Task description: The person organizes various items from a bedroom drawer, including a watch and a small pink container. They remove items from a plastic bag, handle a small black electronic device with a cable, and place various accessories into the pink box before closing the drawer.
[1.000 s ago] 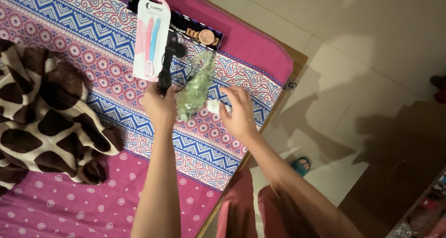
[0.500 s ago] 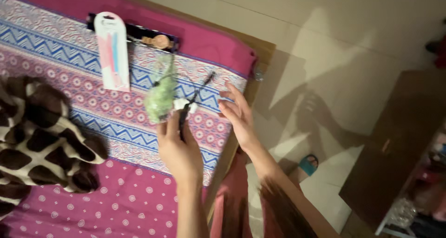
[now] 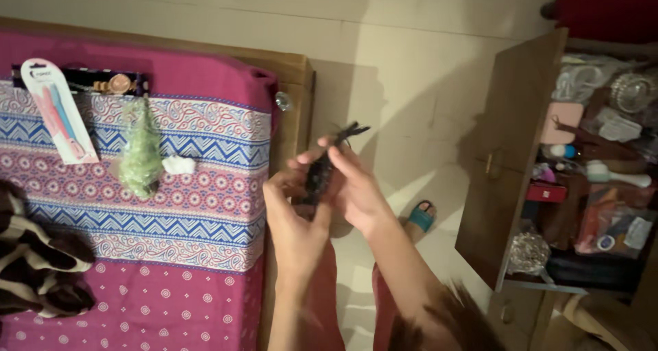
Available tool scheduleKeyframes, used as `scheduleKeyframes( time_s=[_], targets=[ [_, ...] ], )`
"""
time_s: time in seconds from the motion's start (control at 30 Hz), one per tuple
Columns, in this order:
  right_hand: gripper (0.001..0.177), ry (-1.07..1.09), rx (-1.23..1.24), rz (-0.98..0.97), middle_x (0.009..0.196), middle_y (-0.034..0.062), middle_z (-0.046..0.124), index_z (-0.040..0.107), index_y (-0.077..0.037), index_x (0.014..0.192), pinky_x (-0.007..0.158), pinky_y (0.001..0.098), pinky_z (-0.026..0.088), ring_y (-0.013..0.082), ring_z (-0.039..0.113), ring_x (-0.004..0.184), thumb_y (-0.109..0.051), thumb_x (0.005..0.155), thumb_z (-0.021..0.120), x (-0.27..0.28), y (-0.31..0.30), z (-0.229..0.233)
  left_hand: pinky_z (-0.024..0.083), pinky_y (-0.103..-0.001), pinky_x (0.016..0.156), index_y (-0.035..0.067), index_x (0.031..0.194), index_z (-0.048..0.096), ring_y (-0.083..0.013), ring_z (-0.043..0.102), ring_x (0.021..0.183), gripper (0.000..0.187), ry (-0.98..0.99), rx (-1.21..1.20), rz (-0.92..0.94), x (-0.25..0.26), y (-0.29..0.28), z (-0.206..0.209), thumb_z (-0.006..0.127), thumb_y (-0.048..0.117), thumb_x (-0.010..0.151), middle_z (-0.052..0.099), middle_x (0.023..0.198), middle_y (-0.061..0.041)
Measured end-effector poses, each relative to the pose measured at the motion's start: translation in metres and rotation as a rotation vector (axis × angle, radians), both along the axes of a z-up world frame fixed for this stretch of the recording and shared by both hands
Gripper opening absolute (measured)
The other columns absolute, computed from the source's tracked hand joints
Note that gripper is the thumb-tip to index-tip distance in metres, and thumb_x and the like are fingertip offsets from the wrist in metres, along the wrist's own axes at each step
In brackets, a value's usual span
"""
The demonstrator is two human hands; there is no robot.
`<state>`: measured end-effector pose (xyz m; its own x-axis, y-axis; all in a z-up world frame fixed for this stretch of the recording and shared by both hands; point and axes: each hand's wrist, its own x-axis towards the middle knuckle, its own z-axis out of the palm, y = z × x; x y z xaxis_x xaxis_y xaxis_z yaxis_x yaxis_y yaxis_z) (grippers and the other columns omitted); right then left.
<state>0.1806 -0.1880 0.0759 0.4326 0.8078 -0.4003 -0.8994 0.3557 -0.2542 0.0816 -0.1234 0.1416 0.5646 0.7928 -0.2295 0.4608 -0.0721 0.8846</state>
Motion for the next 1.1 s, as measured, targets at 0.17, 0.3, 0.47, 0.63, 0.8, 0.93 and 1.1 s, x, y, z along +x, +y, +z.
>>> scheduleKeyframes(
  time_s=[0.17,0.3,0.47,0.63,0.8,0.93,1.1],
  targets=[
    [0.050,0.002,-0.019,-0.129,0.096,0.0100,0.063,0.043,-0.003,0.149,0.085,0.0401,0.051,0.0257,0.061,0.090,-0.027,0.106,0.052,0.034,-0.070,0.029,0.039,-0.040,0.114,0.008,0.155,0.032,-0.0278,0.045,0.138,0.077,-0.322,-0.510,-0.106,0.013,-0.036,-0.008,0.068,0.001,0.087,0.042,0.149,-0.018],
    [0.061,0.042,-0.008,-0.212,0.079,0.0047,0.050,0.037,0.003,0.154,0.070,0.0326,0.043,0.0182,0.048,0.073,-0.028,0.103,0.047,0.053,-0.119,0.047,0.026,-0.046,0.124,0.006,0.159,0.030,-0.0340,0.030,0.153,0.089,-0.244,-0.177,-0.425,0.048,-0.076,-0.050,0.061,-0.003,0.076,0.031,0.164,-0.020],
    [0.058,0.002,0.159,-0.230,0.079,0.0024,0.047,0.042,0.008,0.155,0.066,0.0285,0.038,0.0141,0.045,0.071,-0.031,0.113,0.045,0.067,-0.185,0.064,0.016,-0.050,0.122,0.032,0.118,0.055,-0.0384,0.015,0.154,0.052,-0.106,0.497,-0.755,0.108,-0.142,-0.133,0.078,0.031,0.072,0.030,0.163,-0.019],
    [0.055,-0.117,-0.369,-0.279,0.087,0.0043,0.063,0.057,0.008,0.133,0.055,0.0256,0.041,0.0152,0.059,0.079,-0.039,0.107,0.045,0.094,-0.263,0.060,0.029,-0.044,0.125,0.004,0.150,0.049,-0.0313,0.041,0.150,0.057,-0.415,-1.073,-0.289,0.154,-0.188,-0.161,0.054,0.038,0.104,0.046,0.159,-0.020],
    [0.044,-0.054,-0.730,-0.224,0.097,0.0027,0.073,0.064,0.005,0.124,0.061,0.0310,0.056,0.0153,0.067,0.078,-0.032,0.101,0.057,0.099,-0.331,0.008,0.038,-0.042,0.099,0.016,0.150,0.050,-0.0256,0.051,0.115,0.054,-0.359,-1.491,-0.175,0.171,-0.241,-0.116,0.053,0.042,0.102,0.049,0.154,-0.011],
    [0.029,-0.062,-0.725,-0.179,0.089,0.0071,0.068,0.062,0.004,0.116,0.055,0.0313,0.053,0.0160,0.068,0.072,-0.020,0.100,0.068,0.092,-0.391,-0.028,0.043,-0.046,0.114,0.003,0.108,0.070,-0.0328,0.049,0.139,0.049,-0.628,-1.681,-0.090,0.182,-0.286,-0.104,0.047,0.047,0.109,0.051,0.157,-0.015],
    [0.028,-0.176,-0.869,-0.237,0.081,0.0072,0.063,0.064,-0.002,0.122,0.050,0.0310,0.048,0.0158,0.063,0.065,-0.008,0.095,0.067,0.088,-0.486,-0.049,0.042,-0.054,0.113,0.003,0.068,0.063,-0.0397,0.047,0.141,0.070,-0.518,-1.776,0.295,0.202,-0.305,-0.098,0.035,0.054,0.106,0.062,0.135,-0.015]
  ],
)
